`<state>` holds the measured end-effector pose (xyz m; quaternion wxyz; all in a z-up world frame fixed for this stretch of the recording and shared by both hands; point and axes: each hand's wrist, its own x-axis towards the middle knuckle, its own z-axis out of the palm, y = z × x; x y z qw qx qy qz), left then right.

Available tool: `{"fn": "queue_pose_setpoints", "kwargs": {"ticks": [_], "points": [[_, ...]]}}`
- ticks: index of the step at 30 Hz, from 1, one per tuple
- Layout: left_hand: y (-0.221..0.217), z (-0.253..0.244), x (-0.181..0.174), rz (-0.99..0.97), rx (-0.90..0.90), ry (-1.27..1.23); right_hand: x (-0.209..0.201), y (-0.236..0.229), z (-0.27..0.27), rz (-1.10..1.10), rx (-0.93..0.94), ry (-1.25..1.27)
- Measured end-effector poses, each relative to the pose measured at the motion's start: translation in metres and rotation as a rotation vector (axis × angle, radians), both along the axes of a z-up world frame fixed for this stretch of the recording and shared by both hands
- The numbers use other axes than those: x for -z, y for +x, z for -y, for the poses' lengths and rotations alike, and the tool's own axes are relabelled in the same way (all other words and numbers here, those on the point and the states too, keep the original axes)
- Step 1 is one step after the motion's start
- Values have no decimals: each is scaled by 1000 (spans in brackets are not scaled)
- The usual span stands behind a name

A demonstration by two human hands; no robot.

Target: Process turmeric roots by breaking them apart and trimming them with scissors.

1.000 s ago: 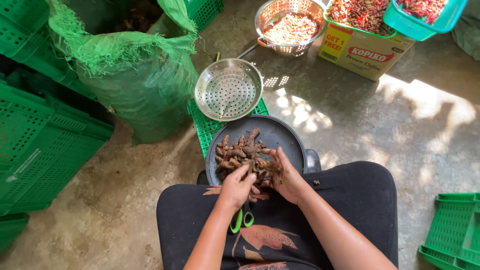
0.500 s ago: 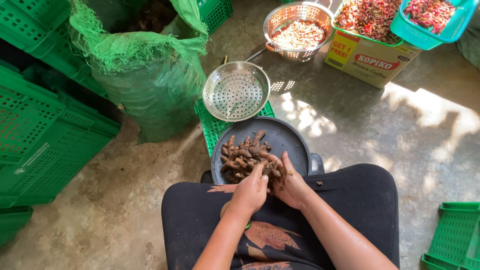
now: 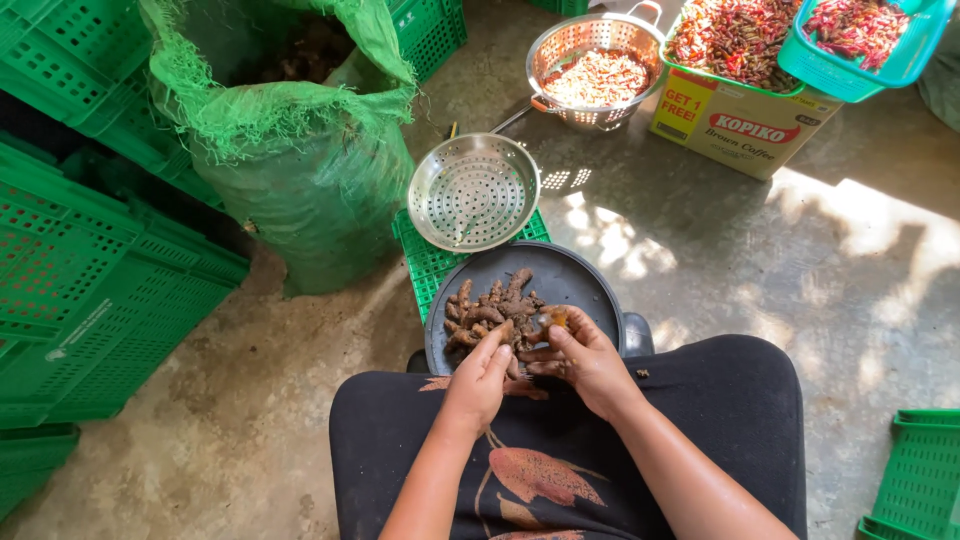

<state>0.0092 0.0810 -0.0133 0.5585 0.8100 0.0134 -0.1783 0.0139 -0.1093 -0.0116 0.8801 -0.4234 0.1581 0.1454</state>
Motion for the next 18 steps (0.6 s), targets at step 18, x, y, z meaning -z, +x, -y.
{"fn": "queue_pose_setpoints", "kwargs": {"ticks": [18], "points": [[-17, 39, 12, -244, -93, -592, 33, -10, -4, 313, 6, -449]]}}
